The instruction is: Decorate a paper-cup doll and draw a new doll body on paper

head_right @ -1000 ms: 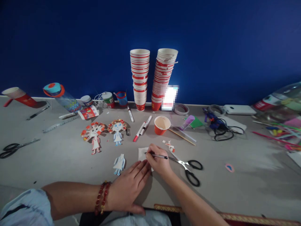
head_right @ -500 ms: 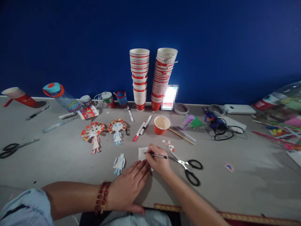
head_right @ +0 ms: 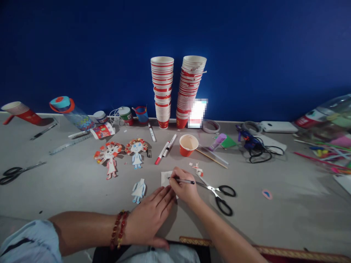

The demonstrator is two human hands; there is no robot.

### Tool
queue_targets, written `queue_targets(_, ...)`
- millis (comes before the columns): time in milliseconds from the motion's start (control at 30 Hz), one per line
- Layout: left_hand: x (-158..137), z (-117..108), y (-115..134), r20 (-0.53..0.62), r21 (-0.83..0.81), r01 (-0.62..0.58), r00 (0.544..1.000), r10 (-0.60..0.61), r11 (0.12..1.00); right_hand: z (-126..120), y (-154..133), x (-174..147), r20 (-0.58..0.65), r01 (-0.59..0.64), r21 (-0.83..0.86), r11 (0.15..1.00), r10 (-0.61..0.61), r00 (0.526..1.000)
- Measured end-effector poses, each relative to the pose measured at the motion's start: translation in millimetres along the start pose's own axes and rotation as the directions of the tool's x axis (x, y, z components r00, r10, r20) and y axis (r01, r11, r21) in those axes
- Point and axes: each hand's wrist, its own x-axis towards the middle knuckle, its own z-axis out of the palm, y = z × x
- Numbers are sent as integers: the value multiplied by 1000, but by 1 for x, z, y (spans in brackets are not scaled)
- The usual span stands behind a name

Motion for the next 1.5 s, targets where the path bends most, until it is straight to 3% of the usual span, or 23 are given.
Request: queue_targets(1500, 0, -2, 0, 5, 8, 3, 1000, -3, 1000, 0, -1, 0, 5, -8, 8, 1000, 8, 1000)
